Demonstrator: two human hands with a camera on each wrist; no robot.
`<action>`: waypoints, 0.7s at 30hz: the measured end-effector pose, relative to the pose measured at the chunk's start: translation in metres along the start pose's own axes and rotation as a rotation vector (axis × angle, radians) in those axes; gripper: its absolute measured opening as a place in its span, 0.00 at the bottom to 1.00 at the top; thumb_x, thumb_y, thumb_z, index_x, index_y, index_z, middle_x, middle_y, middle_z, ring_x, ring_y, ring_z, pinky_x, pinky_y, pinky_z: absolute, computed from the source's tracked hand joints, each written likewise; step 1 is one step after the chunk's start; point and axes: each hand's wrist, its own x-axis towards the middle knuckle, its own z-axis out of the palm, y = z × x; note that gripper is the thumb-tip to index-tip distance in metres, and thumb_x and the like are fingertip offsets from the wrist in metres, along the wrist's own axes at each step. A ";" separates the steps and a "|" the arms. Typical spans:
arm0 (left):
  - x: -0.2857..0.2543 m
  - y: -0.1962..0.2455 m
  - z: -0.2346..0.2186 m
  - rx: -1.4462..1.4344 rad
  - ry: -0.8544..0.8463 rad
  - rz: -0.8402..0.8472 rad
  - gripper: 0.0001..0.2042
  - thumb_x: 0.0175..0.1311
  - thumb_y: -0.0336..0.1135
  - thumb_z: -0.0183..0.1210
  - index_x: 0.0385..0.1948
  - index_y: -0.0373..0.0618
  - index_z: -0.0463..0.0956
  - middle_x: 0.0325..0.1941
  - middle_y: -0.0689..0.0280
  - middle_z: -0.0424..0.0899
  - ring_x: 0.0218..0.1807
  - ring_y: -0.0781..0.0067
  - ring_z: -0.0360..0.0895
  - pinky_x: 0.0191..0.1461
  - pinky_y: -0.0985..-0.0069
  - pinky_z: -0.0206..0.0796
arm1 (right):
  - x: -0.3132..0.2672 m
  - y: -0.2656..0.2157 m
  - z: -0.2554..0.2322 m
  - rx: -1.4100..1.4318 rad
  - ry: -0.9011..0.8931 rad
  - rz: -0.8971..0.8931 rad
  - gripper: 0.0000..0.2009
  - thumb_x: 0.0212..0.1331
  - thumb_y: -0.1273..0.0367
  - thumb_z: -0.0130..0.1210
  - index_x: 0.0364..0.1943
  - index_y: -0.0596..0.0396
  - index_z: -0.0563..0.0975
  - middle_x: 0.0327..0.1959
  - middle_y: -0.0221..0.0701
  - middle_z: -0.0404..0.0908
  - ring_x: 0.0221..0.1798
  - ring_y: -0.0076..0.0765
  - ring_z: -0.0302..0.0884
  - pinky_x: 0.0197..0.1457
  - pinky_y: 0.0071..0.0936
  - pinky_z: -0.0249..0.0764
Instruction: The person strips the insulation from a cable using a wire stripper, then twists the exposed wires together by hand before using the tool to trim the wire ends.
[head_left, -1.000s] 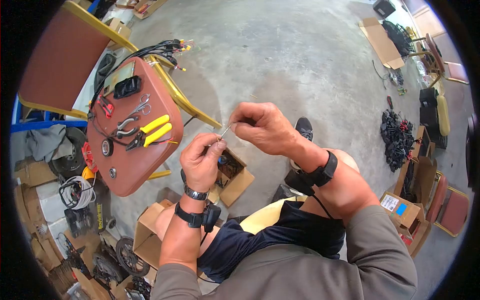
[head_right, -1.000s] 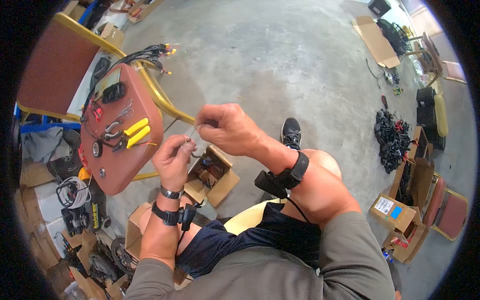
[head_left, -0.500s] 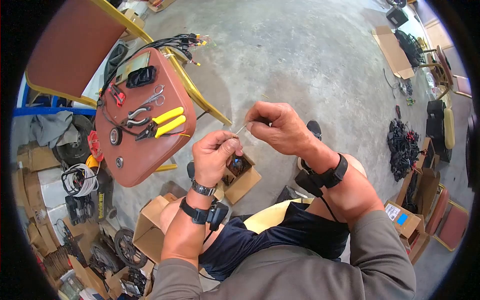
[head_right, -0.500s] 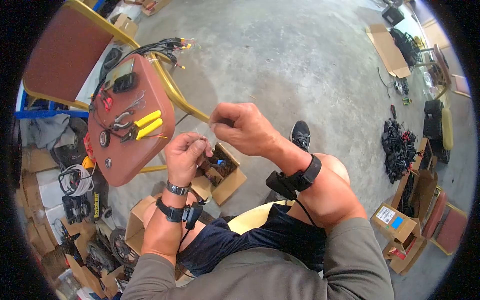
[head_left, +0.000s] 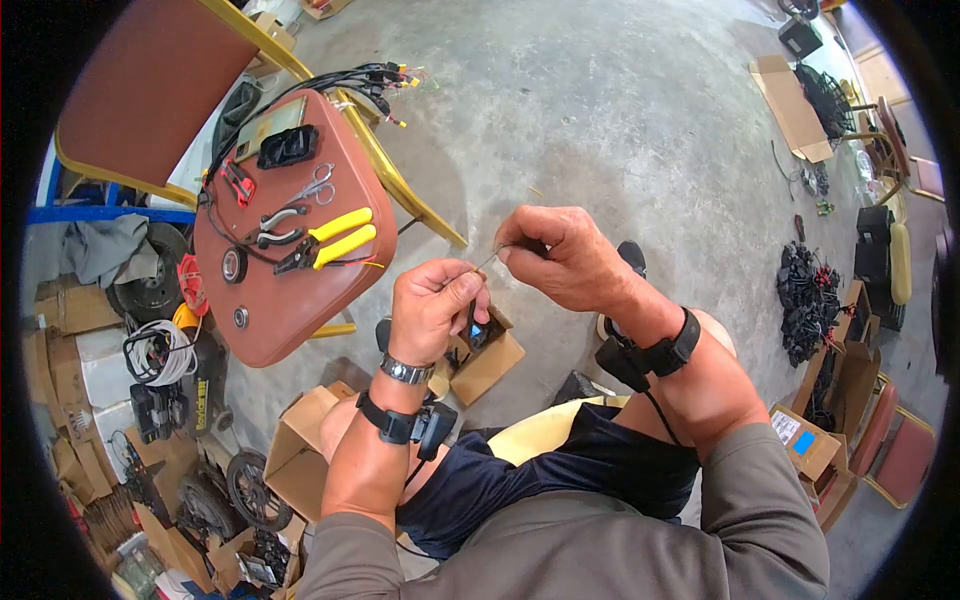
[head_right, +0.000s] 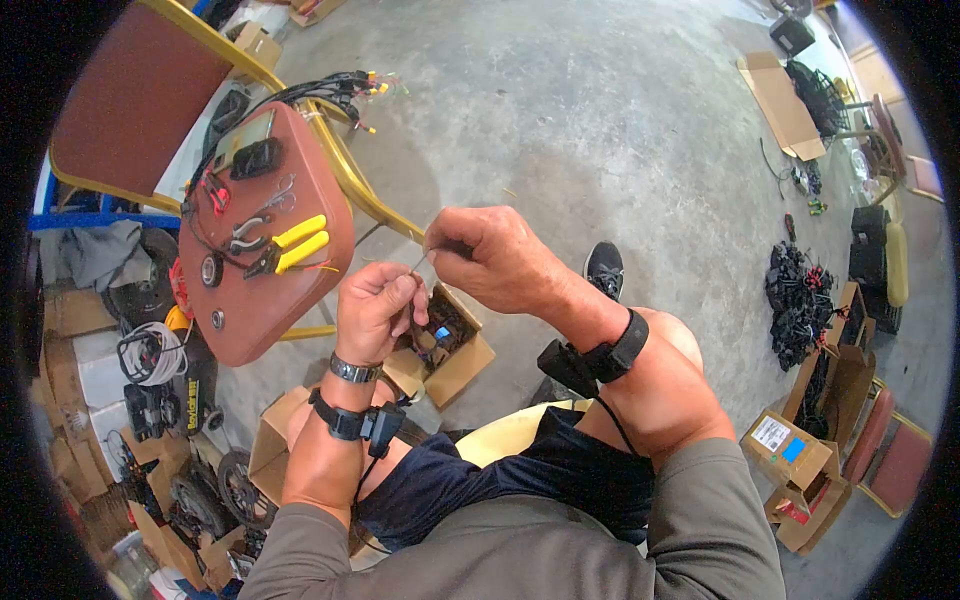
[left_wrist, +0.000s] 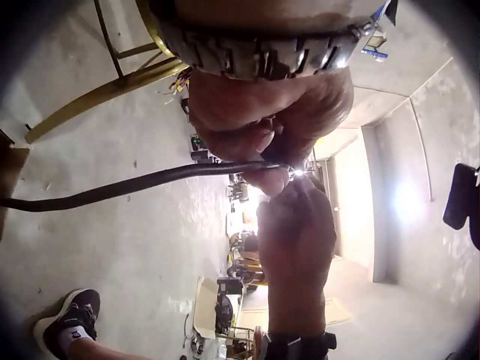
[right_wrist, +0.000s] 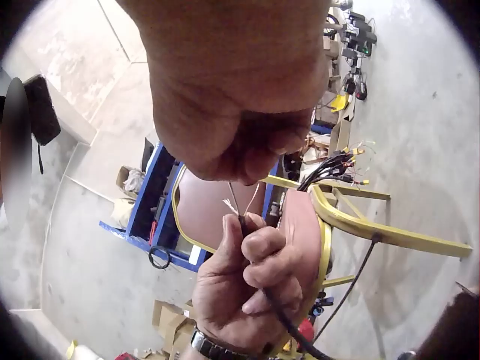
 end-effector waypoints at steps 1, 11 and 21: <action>0.000 0.001 -0.001 0.001 -0.005 -0.013 0.06 0.67 0.31 0.60 0.37 0.37 0.79 0.27 0.62 0.83 0.22 0.79 0.77 0.18 0.87 0.56 | 0.000 0.001 0.000 0.003 -0.003 -0.005 0.03 0.52 0.75 0.56 0.31 0.60 0.77 0.22 0.38 0.78 0.25 0.33 0.77 0.31 0.30 0.73; 0.002 0.003 -0.009 0.072 -0.009 -0.137 0.07 0.66 0.32 0.61 0.36 0.38 0.80 0.25 0.64 0.83 0.21 0.80 0.77 0.18 0.87 0.56 | 0.001 0.008 0.001 -0.078 -0.048 -0.120 0.03 0.51 0.76 0.57 0.30 0.59 0.77 0.22 0.40 0.77 0.25 0.46 0.77 0.31 0.35 0.73; 0.002 0.008 -0.010 0.079 -0.026 -0.192 0.07 0.66 0.32 0.61 0.35 0.37 0.81 0.25 0.64 0.83 0.20 0.80 0.76 0.20 0.87 0.59 | 0.000 0.013 0.004 -0.082 -0.074 -0.134 0.02 0.50 0.76 0.57 0.28 0.58 0.77 0.22 0.40 0.77 0.26 0.48 0.77 0.30 0.36 0.73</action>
